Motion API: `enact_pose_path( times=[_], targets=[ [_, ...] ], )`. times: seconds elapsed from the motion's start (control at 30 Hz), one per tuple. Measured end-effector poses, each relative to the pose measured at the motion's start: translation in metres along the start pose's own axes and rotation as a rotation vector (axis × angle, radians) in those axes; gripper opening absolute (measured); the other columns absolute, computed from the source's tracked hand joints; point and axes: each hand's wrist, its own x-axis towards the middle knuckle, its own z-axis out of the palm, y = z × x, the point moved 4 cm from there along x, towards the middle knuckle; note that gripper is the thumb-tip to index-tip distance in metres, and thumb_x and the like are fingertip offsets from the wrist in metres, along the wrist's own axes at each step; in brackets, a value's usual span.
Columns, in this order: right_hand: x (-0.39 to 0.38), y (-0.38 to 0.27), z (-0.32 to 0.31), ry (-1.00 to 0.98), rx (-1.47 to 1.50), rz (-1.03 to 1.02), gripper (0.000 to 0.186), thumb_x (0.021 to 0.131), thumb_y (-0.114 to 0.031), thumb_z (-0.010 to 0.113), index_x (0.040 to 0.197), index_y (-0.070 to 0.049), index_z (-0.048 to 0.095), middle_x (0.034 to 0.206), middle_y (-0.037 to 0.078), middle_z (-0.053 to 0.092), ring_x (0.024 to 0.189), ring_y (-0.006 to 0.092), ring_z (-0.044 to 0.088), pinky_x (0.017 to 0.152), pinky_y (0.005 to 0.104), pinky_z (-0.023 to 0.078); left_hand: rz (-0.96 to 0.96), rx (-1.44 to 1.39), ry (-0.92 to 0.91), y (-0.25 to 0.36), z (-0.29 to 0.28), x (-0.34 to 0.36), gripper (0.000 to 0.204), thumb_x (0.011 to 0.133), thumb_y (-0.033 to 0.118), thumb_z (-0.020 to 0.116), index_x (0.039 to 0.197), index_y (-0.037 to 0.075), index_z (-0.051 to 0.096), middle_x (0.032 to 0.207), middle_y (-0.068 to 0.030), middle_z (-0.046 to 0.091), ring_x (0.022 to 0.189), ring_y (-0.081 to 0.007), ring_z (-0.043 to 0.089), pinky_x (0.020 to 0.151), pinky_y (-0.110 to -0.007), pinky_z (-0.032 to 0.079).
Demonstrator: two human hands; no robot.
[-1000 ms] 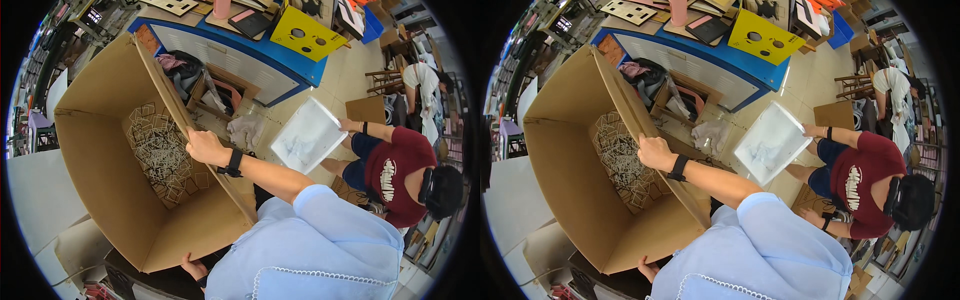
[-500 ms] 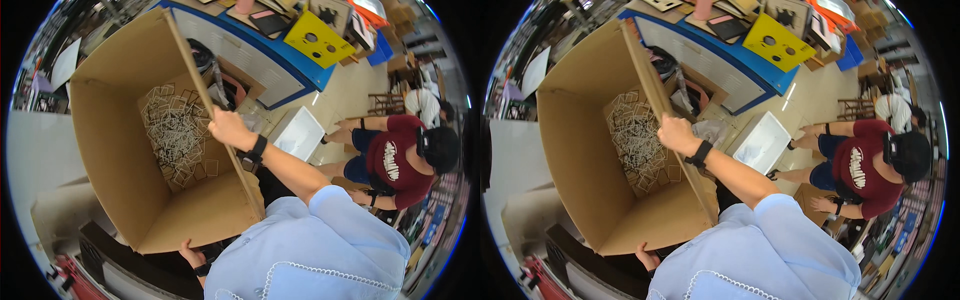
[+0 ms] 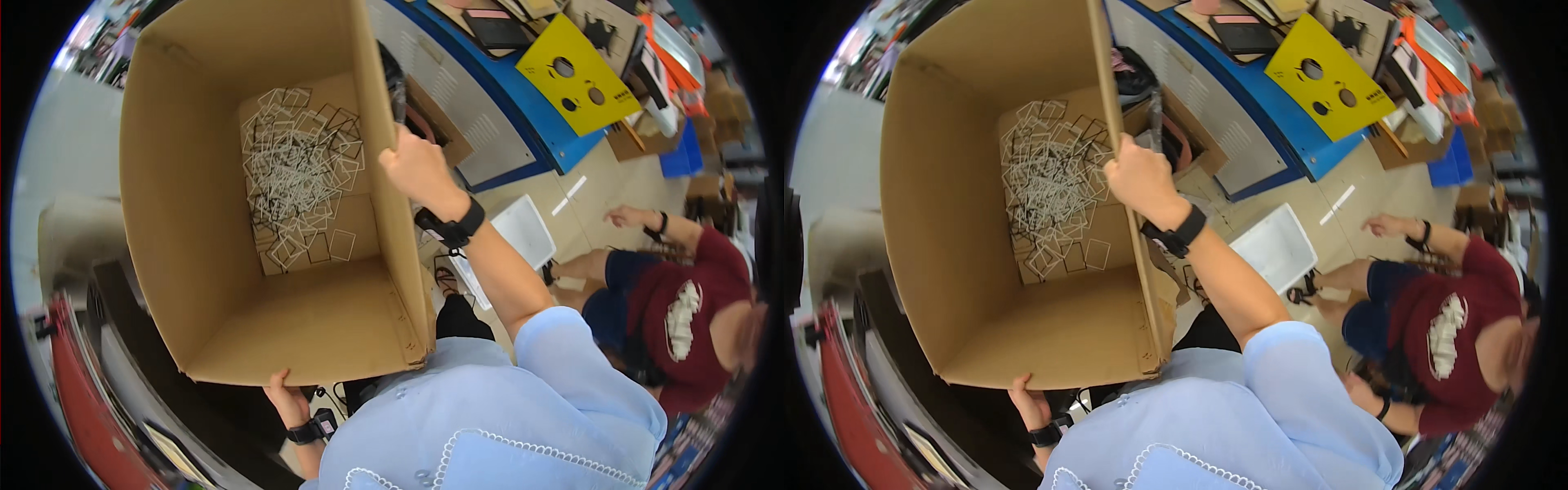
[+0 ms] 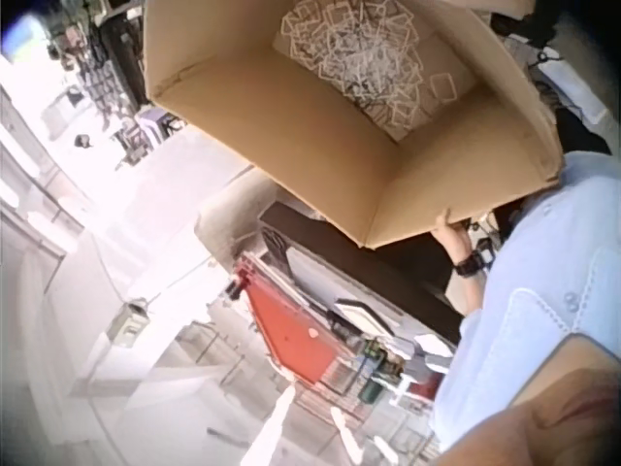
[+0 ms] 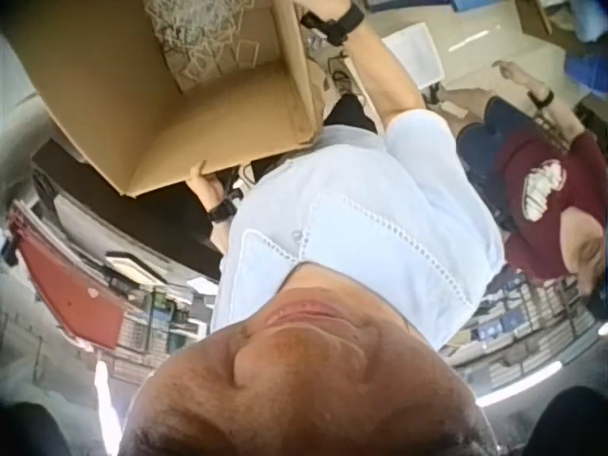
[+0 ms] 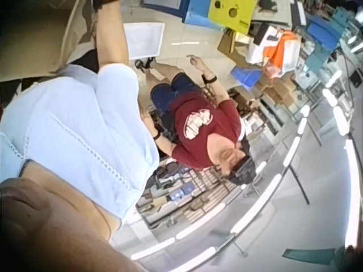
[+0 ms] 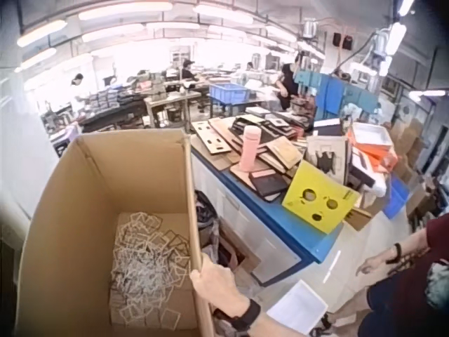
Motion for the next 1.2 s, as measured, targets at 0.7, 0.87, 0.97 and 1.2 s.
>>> enact_pose_path(
  times=[0.7,0.87,0.97,1.2],
  targets=[
    [-0.175,0.136,-0.055,-0.231,0.163,0.107,0.041,0.083,-0.028,0.054,0.116,-0.005,0.059,0.101,0.023,0.067,0.1,0.0416,0.062,0.088,0.0455,0.047,0.136,-0.107,0.226,-0.155,-0.034,-0.196,0.041,0.075,0.003,0.062,0.114,-0.003,0.05,0.104,-0.0089,0.059,0.094,-0.02,0.057,0.085,-0.031,0.046],
    [-0.205,0.157,-0.034,-0.261,0.135,0.034,0.041,0.081,-0.025,0.052,0.115,-0.002,0.059,0.099,0.026,0.066,0.099,0.0433,0.062,0.088,0.0474,0.047,0.075,-0.084,0.227,-0.209,-0.063,-0.191,0.043,0.074,0.002,0.061,0.116,-0.002,0.05,0.105,-0.008,0.059,0.094,-0.0191,0.058,0.083,-0.031,0.047],
    [-0.228,0.161,-0.034,-0.291,0.072,0.017,0.042,0.081,-0.024,0.051,0.115,0.0,0.058,0.097,0.03,0.065,0.096,0.0455,0.061,0.087,0.0488,0.047,0.051,-0.113,0.201,-0.237,-0.081,-0.21,0.046,0.074,0.001,0.06,0.118,-0.001,0.048,0.108,-0.0082,0.057,0.097,-0.0193,0.057,0.083,-0.031,0.047],
    [-0.294,0.179,-0.043,-0.268,0.221,0.031,0.042,0.08,-0.023,0.051,0.113,0.0,0.059,0.097,0.027,0.066,0.097,0.0434,0.063,0.086,0.0457,0.048,0.104,-0.081,0.243,-0.249,-0.124,-0.254,0.049,0.072,0.002,0.059,0.119,-0.003,0.047,0.111,-0.0102,0.055,0.1,-0.0206,0.055,0.088,-0.032,0.044]
  ],
)
